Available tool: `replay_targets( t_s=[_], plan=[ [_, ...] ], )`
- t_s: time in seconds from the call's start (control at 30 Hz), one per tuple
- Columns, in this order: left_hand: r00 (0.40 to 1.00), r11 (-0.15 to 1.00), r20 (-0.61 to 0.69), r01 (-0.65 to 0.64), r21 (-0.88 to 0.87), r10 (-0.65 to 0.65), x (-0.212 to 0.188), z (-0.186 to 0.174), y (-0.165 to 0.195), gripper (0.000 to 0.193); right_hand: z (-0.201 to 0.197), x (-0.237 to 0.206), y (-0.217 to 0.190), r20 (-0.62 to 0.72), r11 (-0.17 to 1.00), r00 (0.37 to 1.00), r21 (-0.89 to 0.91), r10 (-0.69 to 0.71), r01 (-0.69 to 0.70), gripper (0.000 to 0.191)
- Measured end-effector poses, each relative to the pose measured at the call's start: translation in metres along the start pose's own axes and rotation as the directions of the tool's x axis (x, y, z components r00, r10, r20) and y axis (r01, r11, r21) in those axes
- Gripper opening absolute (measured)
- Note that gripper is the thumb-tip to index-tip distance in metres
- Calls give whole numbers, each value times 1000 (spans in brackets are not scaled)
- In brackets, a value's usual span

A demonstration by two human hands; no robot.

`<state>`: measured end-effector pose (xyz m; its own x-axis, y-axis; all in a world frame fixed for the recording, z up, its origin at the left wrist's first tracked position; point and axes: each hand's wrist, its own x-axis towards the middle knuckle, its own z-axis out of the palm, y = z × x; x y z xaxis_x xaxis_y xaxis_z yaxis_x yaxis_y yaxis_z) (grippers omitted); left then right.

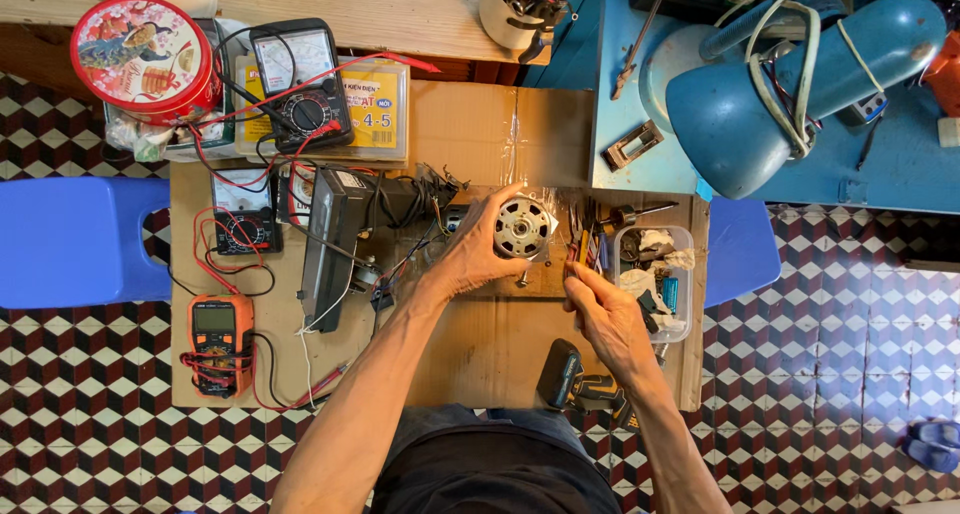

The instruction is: The person cleans and adjusts a small cylindrical electromechanical component on a workbench using a white cloth, a screwdriver, and a small brush. They repeatedly wipe the component, probe its interior with the screwdriver, and brush its surface while handling it with both hands.

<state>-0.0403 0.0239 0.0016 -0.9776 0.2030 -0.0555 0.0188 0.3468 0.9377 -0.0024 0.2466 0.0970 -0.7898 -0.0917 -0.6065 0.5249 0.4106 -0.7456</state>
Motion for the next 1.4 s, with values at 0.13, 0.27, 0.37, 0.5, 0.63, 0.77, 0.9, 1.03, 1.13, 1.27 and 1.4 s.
replay_targets(
  t_s=[0.13,0.27,0.37,0.5,0.63,0.77,0.9,1.03,1.13,1.27,1.4],
  plan=[
    [994,998,-110,2,-63,-9,-4,9,7,98,1,11,-6,152,994,983,-9,-105,108,39],
    [990,990,-121,52,-134,-68,-8,12,9,95,10,28,-23,106,988,993,-153,44,-28,39],
    [992,992,-106,-81,-95,71,-11,8,6,95,11,36,-36,102,952,993,-303,64,-30,39],
    [993,997,-102,-68,-46,63,-19,5,3,106,10,32,-43,43,953,999,-302,15,-2,35],
    [995,998,-74,-63,-17,62,-21,3,4,113,9,21,-42,34,952,994,-292,101,-87,41],
    [998,996,-27,-52,-73,50,-13,-4,4,113,4,23,-40,67,869,996,-494,50,-11,39],
    [999,998,45,-15,-64,18,-3,-7,2,107,-6,43,-38,159,774,986,-619,-44,134,45],
    [996,994,14,-82,-67,83,2,0,0,105,-15,58,-38,288,455,908,-793,-306,405,47],
    [991,992,-60,-124,-4,123,2,6,-2,98,-19,66,-44,334,519,924,-765,-187,382,43],
    [982,986,-106,-164,-45,158,1,11,-3,87,-25,71,-49,434,464,879,-749,-197,474,40],
    [987,989,-83,-139,-43,135,0,10,-2,85,-29,81,-43,498,430,851,-739,-169,518,40]
  ],
)
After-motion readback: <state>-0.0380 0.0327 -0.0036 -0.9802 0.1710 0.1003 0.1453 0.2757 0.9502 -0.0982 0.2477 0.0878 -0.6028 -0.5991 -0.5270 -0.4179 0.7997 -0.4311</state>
